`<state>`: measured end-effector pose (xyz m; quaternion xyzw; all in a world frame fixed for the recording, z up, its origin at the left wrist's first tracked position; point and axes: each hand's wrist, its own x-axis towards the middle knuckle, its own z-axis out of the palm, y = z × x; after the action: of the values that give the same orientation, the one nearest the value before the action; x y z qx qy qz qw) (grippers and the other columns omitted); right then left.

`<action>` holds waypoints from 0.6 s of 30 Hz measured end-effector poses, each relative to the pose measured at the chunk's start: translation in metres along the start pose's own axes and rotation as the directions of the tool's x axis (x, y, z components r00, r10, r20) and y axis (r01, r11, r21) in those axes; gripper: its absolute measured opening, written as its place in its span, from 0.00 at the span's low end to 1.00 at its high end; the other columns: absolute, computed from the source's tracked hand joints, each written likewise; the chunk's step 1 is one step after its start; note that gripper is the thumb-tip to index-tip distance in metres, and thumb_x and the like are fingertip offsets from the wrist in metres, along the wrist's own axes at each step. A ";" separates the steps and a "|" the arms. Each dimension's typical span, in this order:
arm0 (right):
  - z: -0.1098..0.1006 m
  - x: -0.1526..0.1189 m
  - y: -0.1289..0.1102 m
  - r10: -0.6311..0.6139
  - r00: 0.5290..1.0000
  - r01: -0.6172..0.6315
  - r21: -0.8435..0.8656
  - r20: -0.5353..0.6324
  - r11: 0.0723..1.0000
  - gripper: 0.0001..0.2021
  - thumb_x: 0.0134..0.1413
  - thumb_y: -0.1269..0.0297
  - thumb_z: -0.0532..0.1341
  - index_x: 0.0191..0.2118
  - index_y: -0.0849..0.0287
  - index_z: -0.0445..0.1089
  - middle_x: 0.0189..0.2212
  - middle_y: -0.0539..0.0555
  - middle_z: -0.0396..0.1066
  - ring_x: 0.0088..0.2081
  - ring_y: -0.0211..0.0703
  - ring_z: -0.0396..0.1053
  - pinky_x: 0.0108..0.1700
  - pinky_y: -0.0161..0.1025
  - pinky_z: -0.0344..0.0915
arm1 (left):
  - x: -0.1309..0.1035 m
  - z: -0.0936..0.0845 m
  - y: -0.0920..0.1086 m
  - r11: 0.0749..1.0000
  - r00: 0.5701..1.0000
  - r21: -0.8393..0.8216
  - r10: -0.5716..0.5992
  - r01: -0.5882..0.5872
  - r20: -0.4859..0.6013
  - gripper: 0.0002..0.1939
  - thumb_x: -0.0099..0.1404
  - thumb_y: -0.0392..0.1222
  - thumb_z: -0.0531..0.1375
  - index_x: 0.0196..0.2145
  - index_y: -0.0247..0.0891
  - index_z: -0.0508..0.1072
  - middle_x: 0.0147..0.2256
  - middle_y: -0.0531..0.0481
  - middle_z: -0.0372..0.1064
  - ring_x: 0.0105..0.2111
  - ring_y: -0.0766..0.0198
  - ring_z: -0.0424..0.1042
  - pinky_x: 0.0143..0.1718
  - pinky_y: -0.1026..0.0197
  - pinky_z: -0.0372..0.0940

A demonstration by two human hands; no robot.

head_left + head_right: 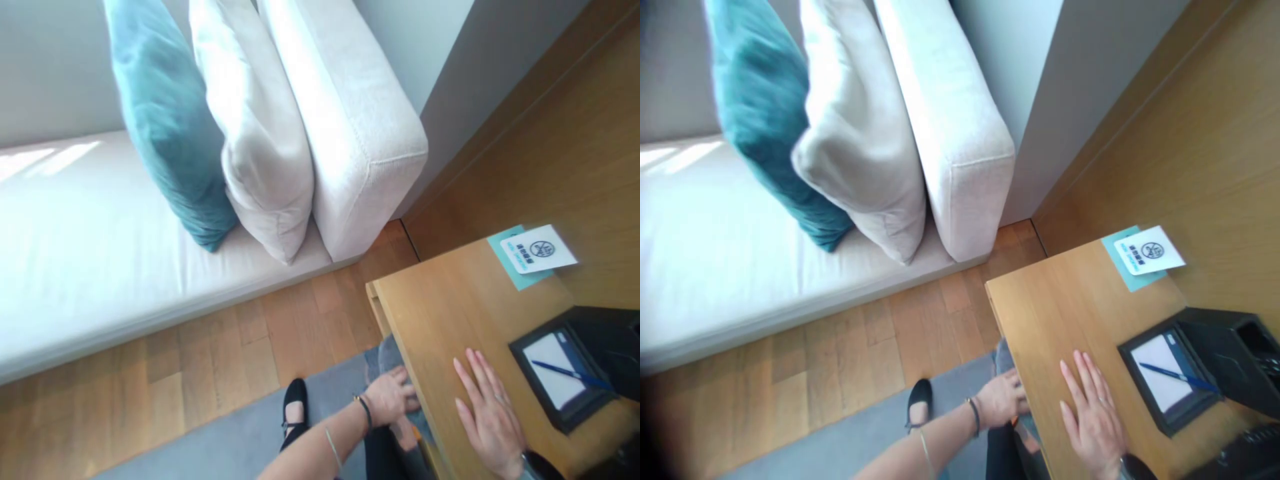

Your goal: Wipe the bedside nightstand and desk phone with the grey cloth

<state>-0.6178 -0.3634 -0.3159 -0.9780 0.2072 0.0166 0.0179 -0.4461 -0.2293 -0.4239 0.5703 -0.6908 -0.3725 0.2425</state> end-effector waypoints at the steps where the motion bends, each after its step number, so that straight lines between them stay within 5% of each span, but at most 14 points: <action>1: 0.000 -0.001 -0.001 -0.001 1.000 0.001 0.002 0.002 1.000 0.31 0.62 0.62 0.47 0.69 0.56 0.39 0.68 0.61 0.41 0.66 0.60 0.44 0.58 0.60 0.59 | -0.006 -0.016 -0.008 0.999 0.999 -0.012 -0.048 0.048 -0.014 0.10 0.66 0.38 0.56 0.42 0.48 0.75 0.55 0.48 0.65 0.56 0.53 0.61 0.58 0.47 0.57; 3: -0.002 -0.003 -0.002 -0.002 1.000 0.002 0.001 -0.003 1.000 0.31 0.63 0.62 0.47 0.69 0.55 0.37 0.68 0.60 0.39 0.66 0.59 0.43 0.60 0.60 0.58 | -0.022 -0.055 -0.026 0.958 0.956 -0.110 -0.277 0.266 -0.102 0.13 0.65 0.33 0.54 0.40 0.44 0.77 0.57 0.46 0.63 0.57 0.49 0.59 0.60 0.46 0.53; 5: -0.006 -0.004 -0.005 -0.001 1.000 0.001 -0.004 -0.014 1.000 0.31 0.63 0.62 0.47 0.69 0.54 0.37 0.68 0.60 0.37 0.67 0.59 0.42 0.60 0.59 0.58 | -0.048 -0.097 -0.036 0.843 0.826 -0.229 -0.530 0.487 -0.194 0.15 0.62 0.30 0.53 0.39 0.38 0.78 0.57 0.41 0.63 0.57 0.46 0.59 0.60 0.44 0.51; 9: -0.018 -0.004 -0.009 0.017 1.000 -0.017 -0.007 -0.003 1.000 0.28 0.64 0.60 0.47 0.67 0.58 0.45 0.68 0.59 0.39 0.67 0.55 0.40 0.61 0.55 0.60 | -0.139 -0.169 -0.007 0.611 0.590 -0.567 -0.767 0.552 -0.253 0.15 0.57 0.31 0.55 0.40 0.34 0.77 0.48 0.38 0.70 0.50 0.46 0.67 0.56 0.44 0.56; 11: -0.024 -0.005 -0.013 0.059 0.998 -0.060 0.034 0.032 0.998 0.26 0.62 0.62 0.45 0.65 0.61 0.54 0.67 0.60 0.44 0.67 0.55 0.43 0.60 0.55 0.62 | -0.197 -0.196 0.029 0.465 0.496 -0.774 -0.838 0.429 -0.228 0.16 0.59 0.36 0.56 0.44 0.33 0.75 0.43 0.39 0.73 0.46 0.48 0.71 0.52 0.48 0.62; 14: -0.030 -0.010 -0.033 0.189 0.975 -0.212 0.233 0.119 0.949 0.28 0.56 0.61 0.44 0.58 0.67 0.65 0.62 0.65 0.55 0.63 0.61 0.54 0.57 0.59 0.64 | -0.281 -0.226 0.091 0.131 0.375 -0.991 -0.919 -0.006 -0.124 0.20 0.60 0.43 0.60 0.48 0.32 0.72 0.41 0.40 0.76 0.43 0.50 0.74 0.48 0.52 0.66; 16: -0.034 -0.017 -0.063 0.284 0.932 -0.358 0.462 0.225 0.812 0.30 0.50 0.53 0.49 0.52 0.67 0.71 0.57 0.67 0.62 0.57 0.65 0.62 0.57 0.61 0.63 | -0.329 -0.241 0.130 -0.121 0.343 -0.934 -0.939 -0.337 -0.002 0.21 0.59 0.44 0.63 0.48 0.31 0.72 0.40 0.40 0.77 0.43 0.50 0.75 0.49 0.53 0.66; 18: -0.039 -0.027 -0.108 0.358 0.865 -0.499 0.667 0.351 0.553 0.26 0.39 0.46 0.55 0.39 0.56 0.78 0.48 0.63 0.71 0.53 0.66 0.67 0.56 0.59 0.65 | -0.371 -0.253 0.161 -0.237 0.372 -0.829 -0.928 -0.506 0.039 0.22 0.61 0.45 0.61 0.50 0.30 0.71 0.39 0.40 0.77 0.43 0.51 0.76 0.50 0.53 0.66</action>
<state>-0.5973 -0.2556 -0.2729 -0.7983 0.4258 0.0204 0.4254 -0.2656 0.0811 -0.1106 0.4113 0.2882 -0.4395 0.7447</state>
